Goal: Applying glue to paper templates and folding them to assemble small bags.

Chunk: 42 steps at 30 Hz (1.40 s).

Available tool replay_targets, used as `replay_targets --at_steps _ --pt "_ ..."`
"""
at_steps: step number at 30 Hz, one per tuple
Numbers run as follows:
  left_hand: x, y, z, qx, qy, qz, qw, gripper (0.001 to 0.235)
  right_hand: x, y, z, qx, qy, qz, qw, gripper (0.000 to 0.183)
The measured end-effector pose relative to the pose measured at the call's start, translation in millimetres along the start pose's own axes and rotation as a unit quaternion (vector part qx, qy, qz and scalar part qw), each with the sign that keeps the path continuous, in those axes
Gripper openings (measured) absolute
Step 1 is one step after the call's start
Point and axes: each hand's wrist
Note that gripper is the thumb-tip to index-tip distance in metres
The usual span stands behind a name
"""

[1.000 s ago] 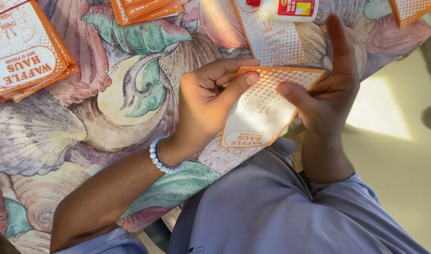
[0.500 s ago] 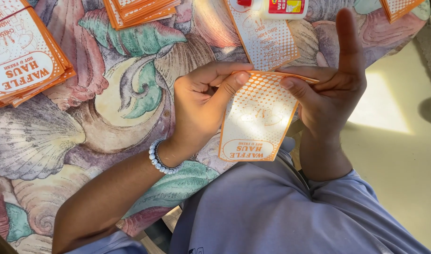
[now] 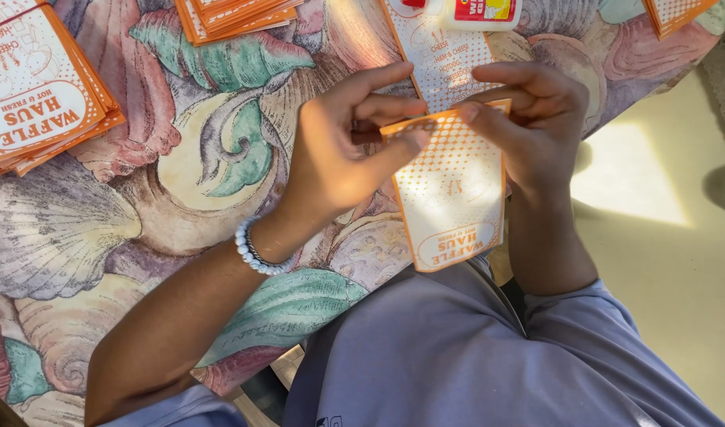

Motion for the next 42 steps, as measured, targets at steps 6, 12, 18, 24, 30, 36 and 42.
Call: replay_targets --at_steps 6,12,18,24,30,36,42 --pt "-20.1 4.2 -0.1 -0.027 0.011 0.154 0.988 0.017 -6.5 -18.8 7.9 -0.168 -0.028 -0.067 0.983 0.068" --pt "-33.4 -1.0 1.3 0.125 -0.027 0.017 0.992 0.027 14.4 -42.1 -12.8 -0.096 0.097 0.052 0.989 0.092" --pt "-5.6 -6.2 4.4 0.008 -0.025 0.169 0.985 0.044 -6.2 -42.8 -10.1 -0.026 0.078 -0.099 0.992 0.078" --pt "-18.5 -4.5 0.9 0.027 0.023 0.162 0.986 0.009 -13.1 -39.8 -12.3 -0.070 0.022 -0.096 0.993 0.088" --pt "-25.8 -6.0 0.6 0.063 0.000 0.175 0.983 0.012 17.1 -61.5 -20.2 0.039 -0.034 -0.043 0.998 0.083" --pt "-28.5 -10.1 1.5 0.075 0.015 0.193 0.978 0.009 16.6 -65.8 -21.4 0.023 0.044 -0.032 0.998 0.088" --pt "-29.9 -9.8 2.0 0.066 0.007 0.192 0.979 0.009 19.4 -66.5 -23.3 0.022 0.008 -0.010 1.000 0.082"
Point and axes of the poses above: each hand's wrist, its own z-axis towards the middle knuckle, its own y-axis out of the palm, x = y × z, and after that the axes turned 7 degrees about -x, right-handed
